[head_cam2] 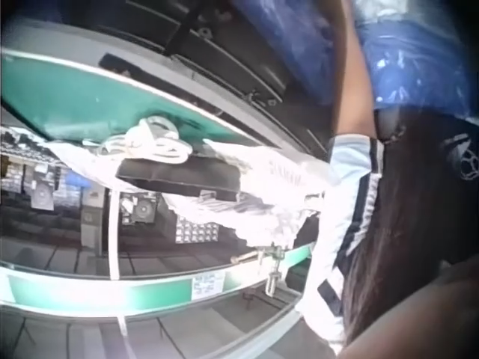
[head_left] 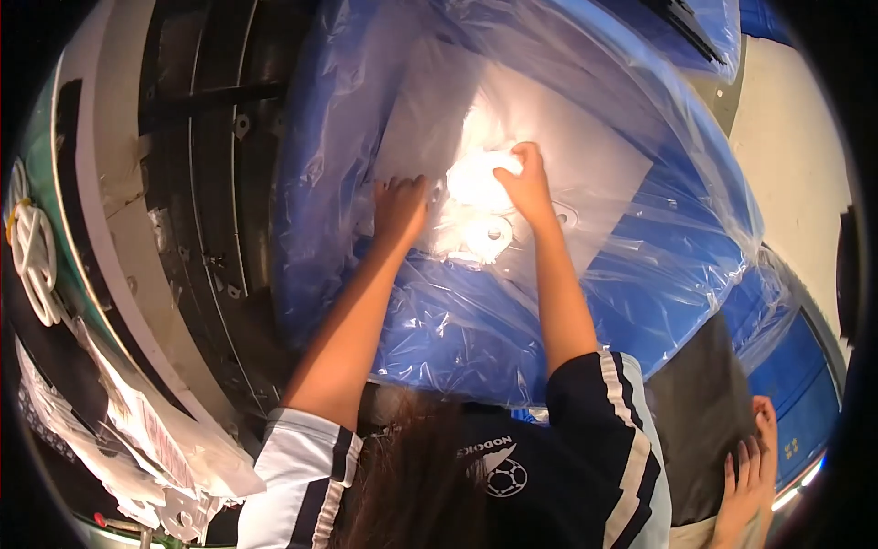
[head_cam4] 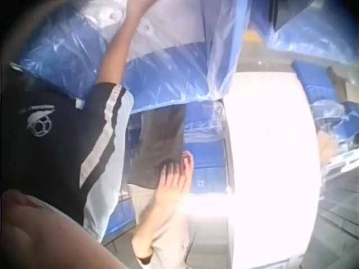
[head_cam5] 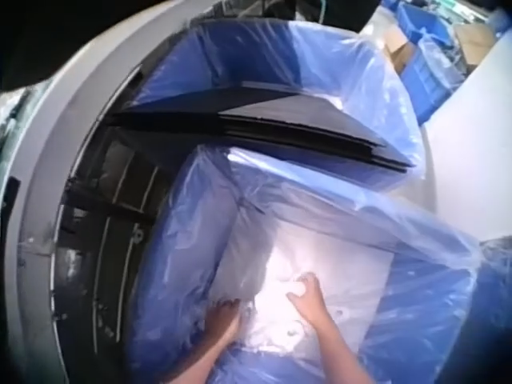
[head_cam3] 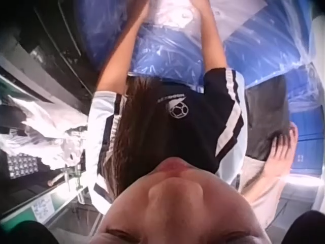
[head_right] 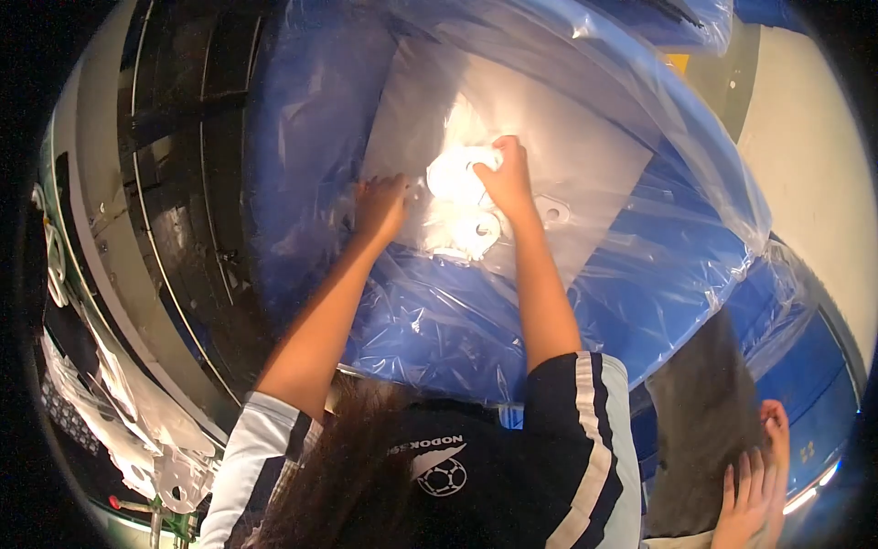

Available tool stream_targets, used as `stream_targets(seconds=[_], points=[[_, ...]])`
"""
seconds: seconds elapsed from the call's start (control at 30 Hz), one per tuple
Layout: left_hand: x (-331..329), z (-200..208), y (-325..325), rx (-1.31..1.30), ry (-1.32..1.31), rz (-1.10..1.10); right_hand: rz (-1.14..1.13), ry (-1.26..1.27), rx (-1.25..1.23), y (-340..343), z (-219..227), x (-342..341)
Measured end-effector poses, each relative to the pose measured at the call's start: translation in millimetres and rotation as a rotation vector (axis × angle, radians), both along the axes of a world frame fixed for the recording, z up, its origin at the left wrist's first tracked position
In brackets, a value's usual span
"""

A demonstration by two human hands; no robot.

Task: Assemble small plastic components using a press machine and then sort items into a storage bin.

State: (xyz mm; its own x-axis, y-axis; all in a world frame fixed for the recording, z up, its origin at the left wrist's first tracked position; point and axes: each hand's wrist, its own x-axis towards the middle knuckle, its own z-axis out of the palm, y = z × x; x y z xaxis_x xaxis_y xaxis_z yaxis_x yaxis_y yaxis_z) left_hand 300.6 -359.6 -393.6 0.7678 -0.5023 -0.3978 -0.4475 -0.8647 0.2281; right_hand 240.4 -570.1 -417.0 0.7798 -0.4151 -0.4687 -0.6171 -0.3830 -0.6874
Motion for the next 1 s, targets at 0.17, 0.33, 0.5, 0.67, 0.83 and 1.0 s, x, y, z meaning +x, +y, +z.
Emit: stream_targets(seconds=[0.17,0.33,0.5,0.67,0.83,1.0], points=[[-20.9,19.2,-44.8,-0.511,0.956,0.402,-0.248,0.039,0.621,-62.1,26.5,-39.3],[-74.3,18.2,-47.4,-0.08,0.857,0.009,-0.082,0.344,0.45,-86.1,28.4,-81.4],[-93.8,8.4,-38.9,-0.009,1.014,0.023,0.125,0.431,-0.009,-49.6,22.0,-87.5],[-98.6,-1.2,-25.9,-0.09,0.942,0.057,0.269,0.586,-0.339,-28.2,22.6,-91.6],[-106.2,-17.4,-16.5,-0.338,0.902,0.056,0.071,0.087,-0.436,-21.6,22.7,-113.4],[-110.4,-21.5,-19.4,-0.454,0.973,0.193,0.105,0.542,-0.591,-37.7,37.3,-121.4]])
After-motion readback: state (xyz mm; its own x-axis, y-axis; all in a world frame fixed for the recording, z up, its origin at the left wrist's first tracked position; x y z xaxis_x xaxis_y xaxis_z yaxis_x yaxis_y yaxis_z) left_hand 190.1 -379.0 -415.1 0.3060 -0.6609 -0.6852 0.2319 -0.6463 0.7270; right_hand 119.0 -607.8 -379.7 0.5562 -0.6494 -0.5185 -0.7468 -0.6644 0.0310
